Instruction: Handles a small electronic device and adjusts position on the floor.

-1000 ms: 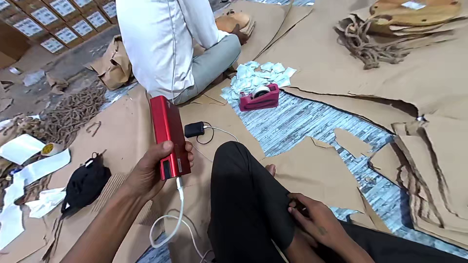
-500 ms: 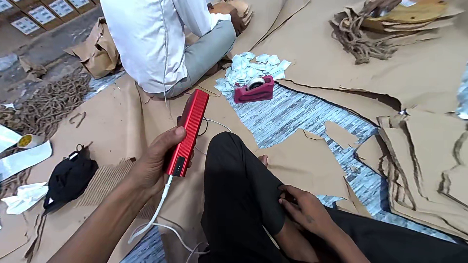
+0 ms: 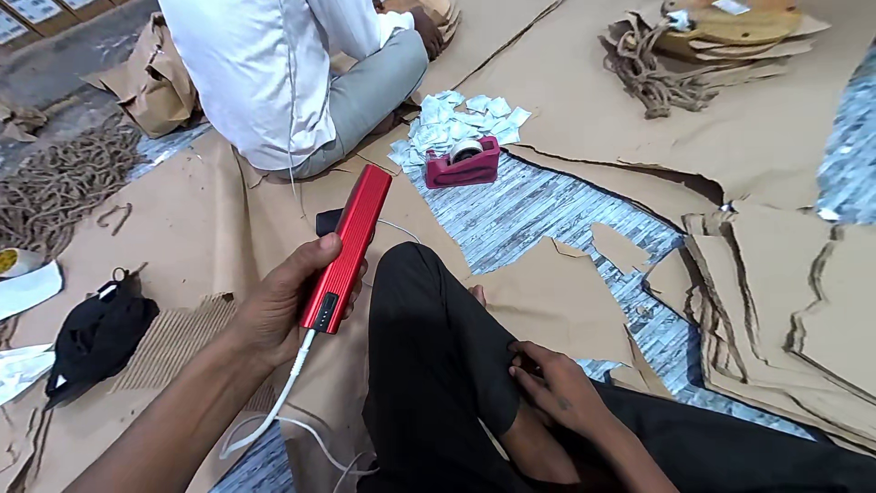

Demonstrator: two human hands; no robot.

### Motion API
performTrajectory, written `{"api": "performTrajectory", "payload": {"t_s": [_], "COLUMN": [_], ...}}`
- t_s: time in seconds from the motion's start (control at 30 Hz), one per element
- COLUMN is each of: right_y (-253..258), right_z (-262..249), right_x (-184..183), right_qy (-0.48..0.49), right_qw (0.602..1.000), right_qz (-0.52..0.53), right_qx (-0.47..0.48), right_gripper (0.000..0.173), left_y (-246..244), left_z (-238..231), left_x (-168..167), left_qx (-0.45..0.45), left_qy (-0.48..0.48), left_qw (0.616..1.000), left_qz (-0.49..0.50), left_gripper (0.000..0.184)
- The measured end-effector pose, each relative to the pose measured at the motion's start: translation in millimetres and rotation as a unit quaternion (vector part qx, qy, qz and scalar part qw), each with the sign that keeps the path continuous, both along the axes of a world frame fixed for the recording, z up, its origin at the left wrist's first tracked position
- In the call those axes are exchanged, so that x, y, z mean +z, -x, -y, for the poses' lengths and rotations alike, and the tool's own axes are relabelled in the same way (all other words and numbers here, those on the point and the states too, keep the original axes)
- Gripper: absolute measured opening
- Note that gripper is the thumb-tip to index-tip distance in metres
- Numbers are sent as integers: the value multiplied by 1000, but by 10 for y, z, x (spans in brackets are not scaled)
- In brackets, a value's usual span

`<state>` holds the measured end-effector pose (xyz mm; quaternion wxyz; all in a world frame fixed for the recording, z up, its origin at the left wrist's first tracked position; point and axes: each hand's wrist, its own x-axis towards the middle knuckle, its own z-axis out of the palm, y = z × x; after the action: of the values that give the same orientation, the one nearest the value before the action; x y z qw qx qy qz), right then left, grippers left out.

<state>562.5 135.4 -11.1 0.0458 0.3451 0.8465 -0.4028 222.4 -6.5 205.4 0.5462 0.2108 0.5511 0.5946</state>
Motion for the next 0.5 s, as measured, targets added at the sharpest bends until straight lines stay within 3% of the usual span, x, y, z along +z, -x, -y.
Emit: {"api": "performTrajectory", "payload": {"t_s": [0.2,0.5], "right_y": [-7,-16], "right_z": [-27,-38], "right_x": [-31,-28], "right_qy": [9,16], "right_qw": [1000,999], "right_qz": [8,23], "right_qx": [0,16], "right_gripper": [41,48], "left_y": [-136,-177], "left_z": [-57,-122], "left_x": [87,54], "left_qx": [46,125], "left_qy": [19,64], "left_qw": [996,989], "left_qz": [69,54], "left_gripper": [38,39]}}
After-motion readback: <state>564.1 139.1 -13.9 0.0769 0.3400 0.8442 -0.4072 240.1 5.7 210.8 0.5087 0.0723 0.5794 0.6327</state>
